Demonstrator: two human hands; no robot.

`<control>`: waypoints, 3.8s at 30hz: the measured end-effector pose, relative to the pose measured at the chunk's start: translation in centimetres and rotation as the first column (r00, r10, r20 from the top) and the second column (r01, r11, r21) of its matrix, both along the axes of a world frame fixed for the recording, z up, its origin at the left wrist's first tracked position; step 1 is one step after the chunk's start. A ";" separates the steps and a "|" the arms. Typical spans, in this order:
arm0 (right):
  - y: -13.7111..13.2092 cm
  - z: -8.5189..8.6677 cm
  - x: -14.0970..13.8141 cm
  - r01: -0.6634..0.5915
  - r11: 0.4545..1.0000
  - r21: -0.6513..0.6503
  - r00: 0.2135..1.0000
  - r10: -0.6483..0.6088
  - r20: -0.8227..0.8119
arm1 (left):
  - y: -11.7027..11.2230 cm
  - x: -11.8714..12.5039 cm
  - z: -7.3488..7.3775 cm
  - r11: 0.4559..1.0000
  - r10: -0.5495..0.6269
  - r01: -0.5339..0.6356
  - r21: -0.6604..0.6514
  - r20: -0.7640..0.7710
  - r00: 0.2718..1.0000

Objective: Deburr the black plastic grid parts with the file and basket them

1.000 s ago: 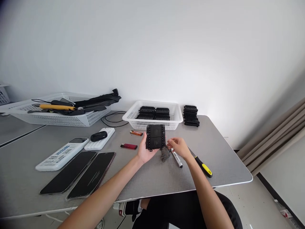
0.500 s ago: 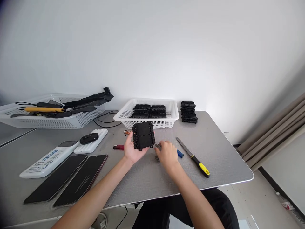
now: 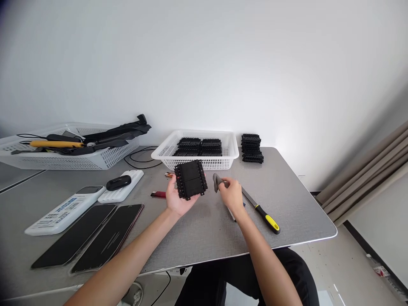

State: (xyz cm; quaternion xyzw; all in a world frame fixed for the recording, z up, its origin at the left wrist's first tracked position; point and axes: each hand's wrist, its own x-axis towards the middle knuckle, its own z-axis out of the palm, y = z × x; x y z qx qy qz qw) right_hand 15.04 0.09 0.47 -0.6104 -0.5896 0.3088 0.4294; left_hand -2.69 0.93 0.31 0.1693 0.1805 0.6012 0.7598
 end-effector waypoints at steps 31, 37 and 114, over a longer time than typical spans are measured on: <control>-0.3 1.0 0.3 -0.089 0.985 0.145 0.963 0.123 -0.238 | -0.3 0.5 -1.6 0.974 -0.225 0.226 0.025 -0.019 0.974; 0.2 0.7 0.3 -0.203 0.978 0.047 0.756 0.187 -0.627 | -0.2 0.3 -1.5 0.983 -0.186 0.186 -0.008 -0.012 0.982; -2.8 1.8 -1.3 -0.012 0.914 0.405 0.918 -0.150 0.368 | -1.5 2.4 -0.8 0.979 -0.204 0.205 -0.015 -0.207 0.957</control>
